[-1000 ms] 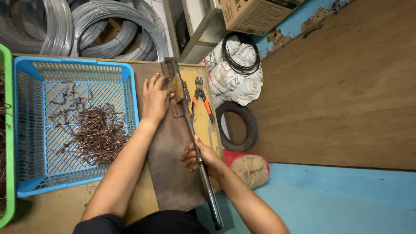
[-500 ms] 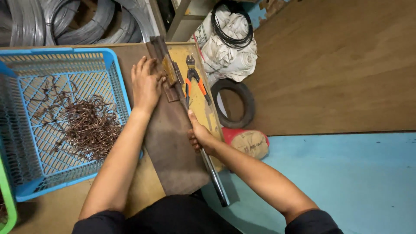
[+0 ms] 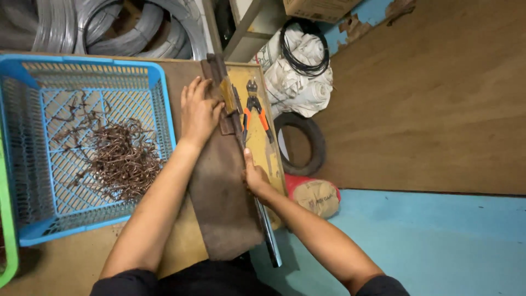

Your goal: Bending small metal wire pieces using a manual lever-operated tool at a workbench.

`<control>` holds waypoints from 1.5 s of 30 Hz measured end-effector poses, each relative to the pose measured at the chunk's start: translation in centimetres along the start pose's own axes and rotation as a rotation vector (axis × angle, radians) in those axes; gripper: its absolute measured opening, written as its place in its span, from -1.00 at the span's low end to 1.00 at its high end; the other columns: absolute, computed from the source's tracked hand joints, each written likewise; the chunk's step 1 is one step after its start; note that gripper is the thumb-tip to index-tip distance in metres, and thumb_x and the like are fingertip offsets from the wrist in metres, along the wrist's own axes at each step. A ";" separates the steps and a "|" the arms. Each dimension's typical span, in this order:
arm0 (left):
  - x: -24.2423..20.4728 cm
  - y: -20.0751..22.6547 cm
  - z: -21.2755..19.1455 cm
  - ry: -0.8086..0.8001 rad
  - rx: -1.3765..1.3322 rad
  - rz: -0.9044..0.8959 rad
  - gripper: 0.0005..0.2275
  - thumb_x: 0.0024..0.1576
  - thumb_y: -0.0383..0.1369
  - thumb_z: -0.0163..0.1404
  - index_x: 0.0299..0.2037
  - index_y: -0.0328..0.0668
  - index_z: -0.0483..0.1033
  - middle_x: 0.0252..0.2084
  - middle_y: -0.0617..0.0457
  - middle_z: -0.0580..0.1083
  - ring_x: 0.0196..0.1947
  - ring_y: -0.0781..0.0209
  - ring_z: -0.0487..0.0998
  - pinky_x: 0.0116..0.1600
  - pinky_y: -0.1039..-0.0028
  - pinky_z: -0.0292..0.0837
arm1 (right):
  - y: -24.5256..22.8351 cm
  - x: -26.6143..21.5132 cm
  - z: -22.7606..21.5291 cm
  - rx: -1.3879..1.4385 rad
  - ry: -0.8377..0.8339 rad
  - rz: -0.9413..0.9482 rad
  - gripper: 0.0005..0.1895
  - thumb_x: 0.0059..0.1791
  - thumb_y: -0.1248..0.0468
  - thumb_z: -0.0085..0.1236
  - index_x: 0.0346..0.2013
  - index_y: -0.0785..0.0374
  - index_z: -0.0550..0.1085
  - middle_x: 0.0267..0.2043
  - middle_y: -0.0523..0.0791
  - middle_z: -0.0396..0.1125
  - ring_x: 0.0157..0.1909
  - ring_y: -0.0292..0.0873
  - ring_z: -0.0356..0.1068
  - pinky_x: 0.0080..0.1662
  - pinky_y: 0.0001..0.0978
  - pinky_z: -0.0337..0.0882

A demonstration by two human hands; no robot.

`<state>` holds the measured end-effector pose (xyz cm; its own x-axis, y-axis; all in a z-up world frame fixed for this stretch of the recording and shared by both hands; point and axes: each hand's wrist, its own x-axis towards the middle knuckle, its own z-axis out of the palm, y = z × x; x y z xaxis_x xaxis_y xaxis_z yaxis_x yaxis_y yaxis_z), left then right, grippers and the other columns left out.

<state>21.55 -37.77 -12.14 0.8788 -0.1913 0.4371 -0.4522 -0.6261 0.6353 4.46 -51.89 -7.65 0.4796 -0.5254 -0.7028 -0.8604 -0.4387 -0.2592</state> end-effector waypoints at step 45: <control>-1.6 -2.0 1.9 0.150 -0.078 0.100 -0.95 0.15 -0.25 0.19 -0.27 0.15 0.73 0.15 0.10 0.53 0.22 0.06 0.50 0.11 0.27 0.44 | 1.5 0.7 0.2 0.255 -0.002 -0.224 -0.11 0.03 -0.49 -0.31 -0.78 0.18 0.34 -0.81 -0.04 0.17 -0.78 -0.05 0.29 -0.62 -0.27 0.31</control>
<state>21.29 -37.65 -15.32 0.7992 -0.1312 0.5866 -0.5515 -0.5483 0.6286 3.43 -52.75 -8.64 0.6615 -0.4348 -0.6110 -0.7492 -0.3464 -0.5646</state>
